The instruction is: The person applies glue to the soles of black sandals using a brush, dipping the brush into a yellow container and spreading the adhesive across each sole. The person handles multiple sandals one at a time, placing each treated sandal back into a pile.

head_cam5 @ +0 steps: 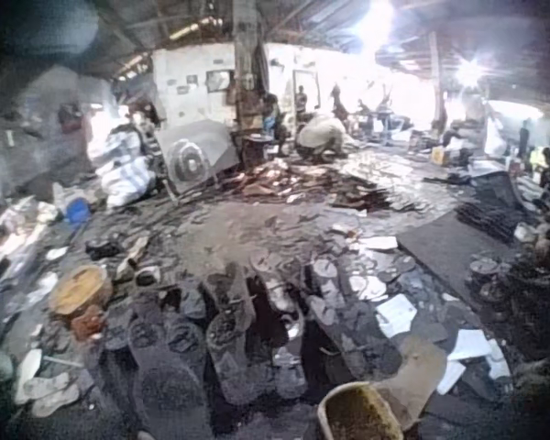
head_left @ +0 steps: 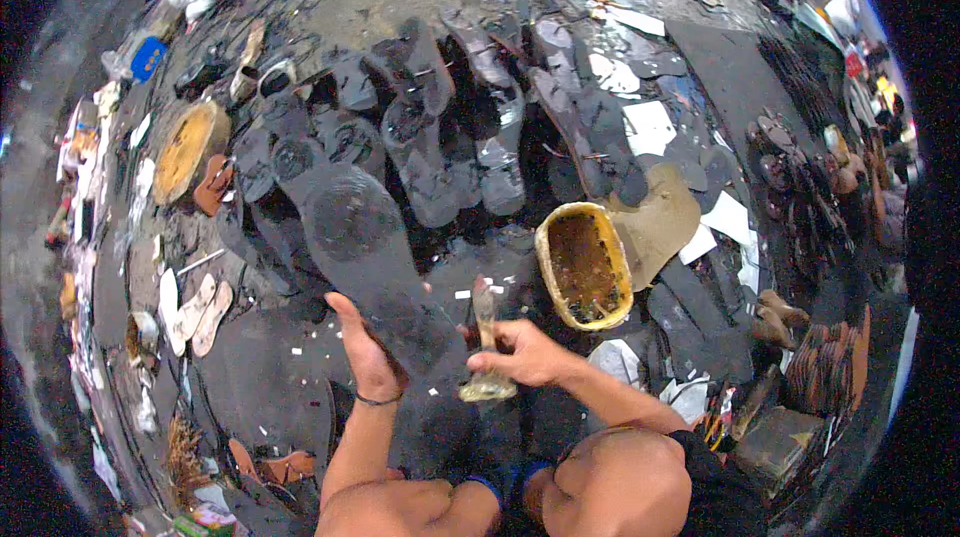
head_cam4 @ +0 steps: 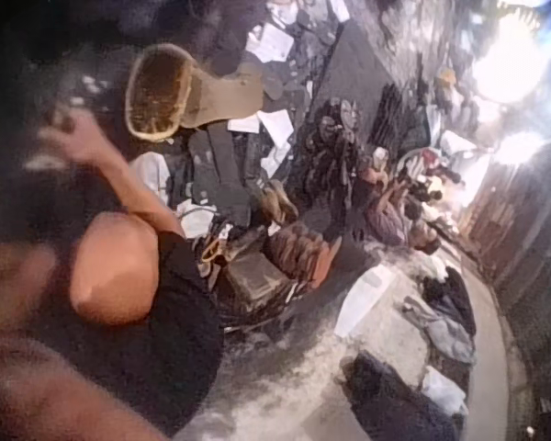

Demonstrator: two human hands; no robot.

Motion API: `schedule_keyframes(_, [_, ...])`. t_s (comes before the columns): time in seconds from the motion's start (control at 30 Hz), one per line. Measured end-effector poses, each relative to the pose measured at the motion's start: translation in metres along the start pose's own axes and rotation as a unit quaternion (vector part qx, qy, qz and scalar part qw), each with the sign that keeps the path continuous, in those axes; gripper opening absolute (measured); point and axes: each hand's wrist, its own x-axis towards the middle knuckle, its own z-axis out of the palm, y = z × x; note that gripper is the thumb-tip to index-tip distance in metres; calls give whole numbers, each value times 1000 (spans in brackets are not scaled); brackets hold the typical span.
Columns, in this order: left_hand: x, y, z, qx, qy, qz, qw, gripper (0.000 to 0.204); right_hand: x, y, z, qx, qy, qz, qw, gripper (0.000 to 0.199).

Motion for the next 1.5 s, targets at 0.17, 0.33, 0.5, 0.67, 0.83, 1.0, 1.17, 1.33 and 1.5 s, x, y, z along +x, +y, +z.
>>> schedule_keyframes(0.17, [-16, -19, -20, 331, -78, 56, 939, 68, -10, 7, -42, 94, 188, -102, 972, 19])
schedule_keyframes(0.33, [-95, 40, -122, 888, -27, 29, 459, 97, -7, -33, -219, 10, 490, -163, 856, 27])
schedule_keyframes(0.5, [-162, 39, -207, 912, 56, -137, 382, 82, 14, -33, -299, -166, 522, -39, 836, 29])
schedule_keyframes(0.67, [-182, 31, -229, 849, 81, -54, 520, 68, -23, -17, -267, -236, 574, -164, 767, 40])
schedule_keyframes(0.83, [-131, 2, -180, 651, 11, 7, 759, 54, -33, -3, -168, -307, 436, -183, 826, 31])
schedule_keyframes(1.0, [-76, -32, -136, 766, -116, 78, 628, 38, -31, -6, -126, -471, 428, -120, 762, 24])
schedule_keyframes(1.17, [-102, -44, -134, 719, -47, 241, 650, 45, -106, -18, -126, -533, 294, 115, 785, 27])
schedule_keyframes(1.33, [-97, -69, -124, 675, -148, 178, 701, 54, -131, -38, -107, -457, 219, 146, 849, 25])
schedule_keyframes(1.5, [-45, -74, -93, 748, -236, 187, 592, 68, -130, -43, -94, -184, 212, 57, 958, 20])
